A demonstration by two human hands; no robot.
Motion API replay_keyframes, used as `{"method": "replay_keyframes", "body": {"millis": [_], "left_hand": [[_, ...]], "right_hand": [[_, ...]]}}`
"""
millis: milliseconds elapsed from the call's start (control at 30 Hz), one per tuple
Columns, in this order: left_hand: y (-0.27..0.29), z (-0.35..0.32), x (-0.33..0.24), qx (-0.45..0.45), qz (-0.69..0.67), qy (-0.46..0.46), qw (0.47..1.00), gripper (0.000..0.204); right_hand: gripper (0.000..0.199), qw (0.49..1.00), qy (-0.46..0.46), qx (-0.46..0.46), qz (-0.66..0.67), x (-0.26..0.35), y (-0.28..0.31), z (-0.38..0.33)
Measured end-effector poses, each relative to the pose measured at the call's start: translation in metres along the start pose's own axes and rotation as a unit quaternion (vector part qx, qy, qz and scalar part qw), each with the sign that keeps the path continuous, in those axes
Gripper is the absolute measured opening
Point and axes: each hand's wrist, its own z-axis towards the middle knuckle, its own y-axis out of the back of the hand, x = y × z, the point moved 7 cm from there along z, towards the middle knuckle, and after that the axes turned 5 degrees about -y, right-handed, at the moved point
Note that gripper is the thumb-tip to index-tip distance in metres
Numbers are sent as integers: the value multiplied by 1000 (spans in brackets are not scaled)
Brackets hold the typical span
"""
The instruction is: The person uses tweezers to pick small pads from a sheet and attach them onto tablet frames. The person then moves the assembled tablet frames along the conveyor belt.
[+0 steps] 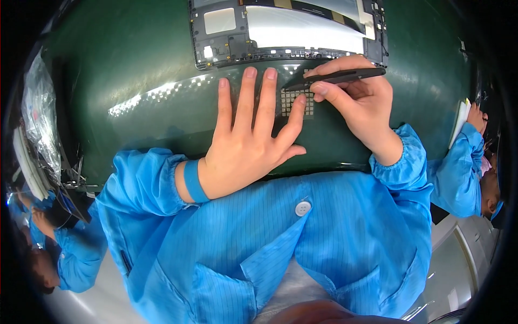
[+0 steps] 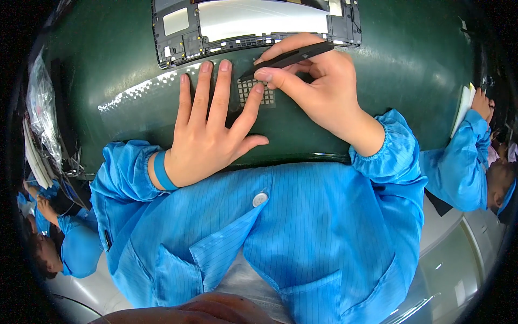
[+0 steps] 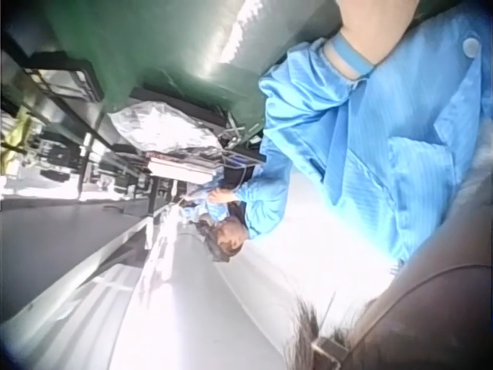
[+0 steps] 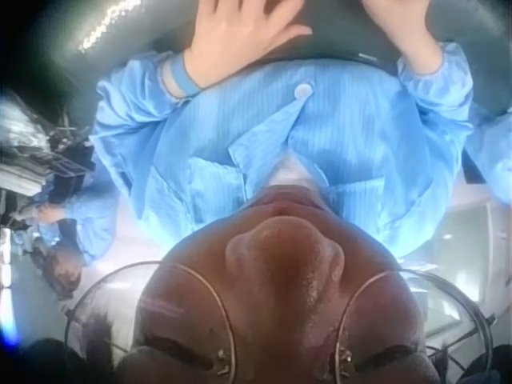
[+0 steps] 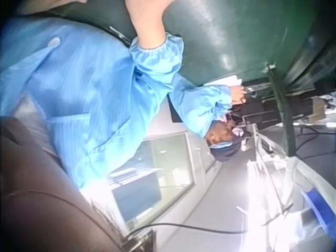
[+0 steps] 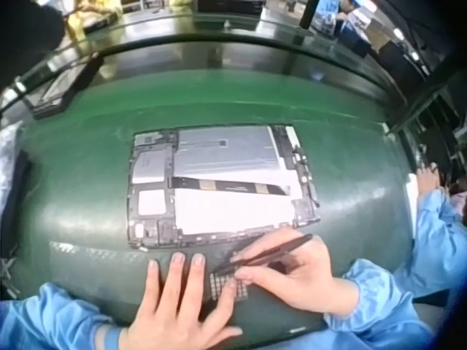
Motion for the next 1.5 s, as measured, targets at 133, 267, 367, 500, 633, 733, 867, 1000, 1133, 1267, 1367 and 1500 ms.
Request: {"method": "replay_keyframes", "body": {"millis": [133, 267, 367, 500, 633, 733, 867, 1000, 1133, 1267, 1367, 1500], "left_hand": [[1, 2, 0, 3, 3, 0, 1000, 77], [0, 2, 0, 7, 3, 1, 1000, 78], [1, 1, 0, 6, 7, 2, 1000, 79], [0, 0, 0, 4, 8, 0, 1000, 81], [0, 0, 0, 3, 7, -1, 1000, 81], [0, 0, 0, 6, 6, -1, 1000, 81], [2, 2, -1, 4, 4, -6, 1000, 78], [3, 4, -3, 0, 9, -18, 1000, 75], [3, 4, -4, -8, 16, -22, 1000, 74], [4, 4, -5, 0, 23, -30, 999, 72], [4, 3, -5, -3, 27, -32, 999, 70], [3, 2, -3, -3, 20, -21, 1000, 68]], "right_hand": [[18, 1000, -7, 6, -13, -1, 0, 0], [18, 1000, 11, 9, -11, 1, -1, 0], [18, 1000, 9, 10, -7, 2, -2, 0], [18, 999, 16, 15, -28, 1, -2, 0], [19, 999, 23, 13, -28, 0, -2, 0], [19, 1000, 19, 3, -21, 0, 0, -1], [19, 999, 31, 3, -30, 0, -2, 0], [18, 999, 44, 2, -32, 0, 0, 1], [17, 998, 50, -5, -31, 2, 1, 1], [18, 999, 44, -12, -13, 2, 3, 1], [18, 999, 25, -9, 21, 2, 5, 2], [19, 1000, 23, 0, 18, 1, 4, 1]]}}
